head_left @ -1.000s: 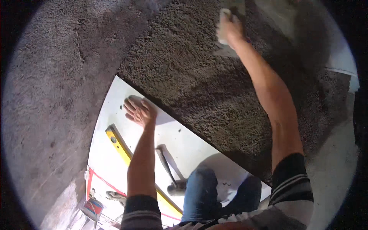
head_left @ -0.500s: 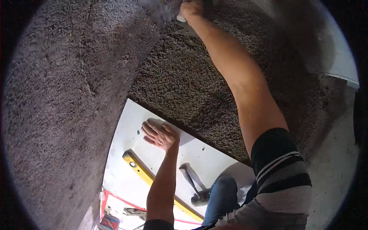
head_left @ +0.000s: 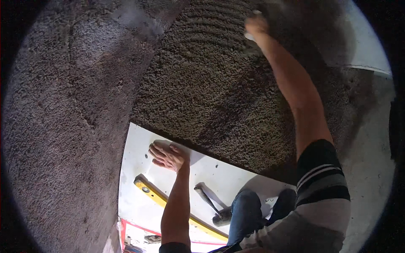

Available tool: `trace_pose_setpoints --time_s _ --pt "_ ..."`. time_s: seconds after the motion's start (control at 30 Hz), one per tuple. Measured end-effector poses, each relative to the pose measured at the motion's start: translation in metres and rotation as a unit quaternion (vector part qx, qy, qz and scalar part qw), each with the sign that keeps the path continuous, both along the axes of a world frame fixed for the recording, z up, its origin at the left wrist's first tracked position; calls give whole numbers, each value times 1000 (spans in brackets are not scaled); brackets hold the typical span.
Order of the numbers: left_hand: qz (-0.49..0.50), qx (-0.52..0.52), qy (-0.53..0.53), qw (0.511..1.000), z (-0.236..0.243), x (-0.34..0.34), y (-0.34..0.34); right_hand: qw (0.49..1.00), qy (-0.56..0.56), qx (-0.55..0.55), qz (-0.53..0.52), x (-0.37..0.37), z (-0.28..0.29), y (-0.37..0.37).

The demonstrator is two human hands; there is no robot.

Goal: Trim a tile piece with an angle grinder and then level mortar on the floor using a spirit level and trowel.

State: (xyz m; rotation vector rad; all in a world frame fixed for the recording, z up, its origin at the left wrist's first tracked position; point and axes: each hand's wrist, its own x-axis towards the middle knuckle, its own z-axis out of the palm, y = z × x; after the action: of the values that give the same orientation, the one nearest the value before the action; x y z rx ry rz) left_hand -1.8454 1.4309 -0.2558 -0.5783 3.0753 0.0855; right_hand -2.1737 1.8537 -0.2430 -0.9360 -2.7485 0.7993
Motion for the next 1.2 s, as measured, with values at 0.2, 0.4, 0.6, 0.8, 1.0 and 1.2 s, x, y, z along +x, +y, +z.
trace_pose_setpoints --time_s 0.2,0.4,0.6,0.8,1.0,1.2 --pt "7 22 -10 1000 6 -3 10 984 -70 -159 -43 -25 65 -23" --pt "18 35 -8 999 -3 1 8 875 3 -482 51 -78 53 -75" --pt "6 33 -10 999 3 -1 8 954 -191 -208 102 -119 54 -68" --pt "-33 -34 46 998 2 6 -15 945 -11 -313 93 -20 30 -19" --pt "-50 -23 59 997 -2 0 4 807 -356 374 287 49 19 71" --pt "-45 -34 62 997 1 -1 11 733 -395 516 200 155 15 169"
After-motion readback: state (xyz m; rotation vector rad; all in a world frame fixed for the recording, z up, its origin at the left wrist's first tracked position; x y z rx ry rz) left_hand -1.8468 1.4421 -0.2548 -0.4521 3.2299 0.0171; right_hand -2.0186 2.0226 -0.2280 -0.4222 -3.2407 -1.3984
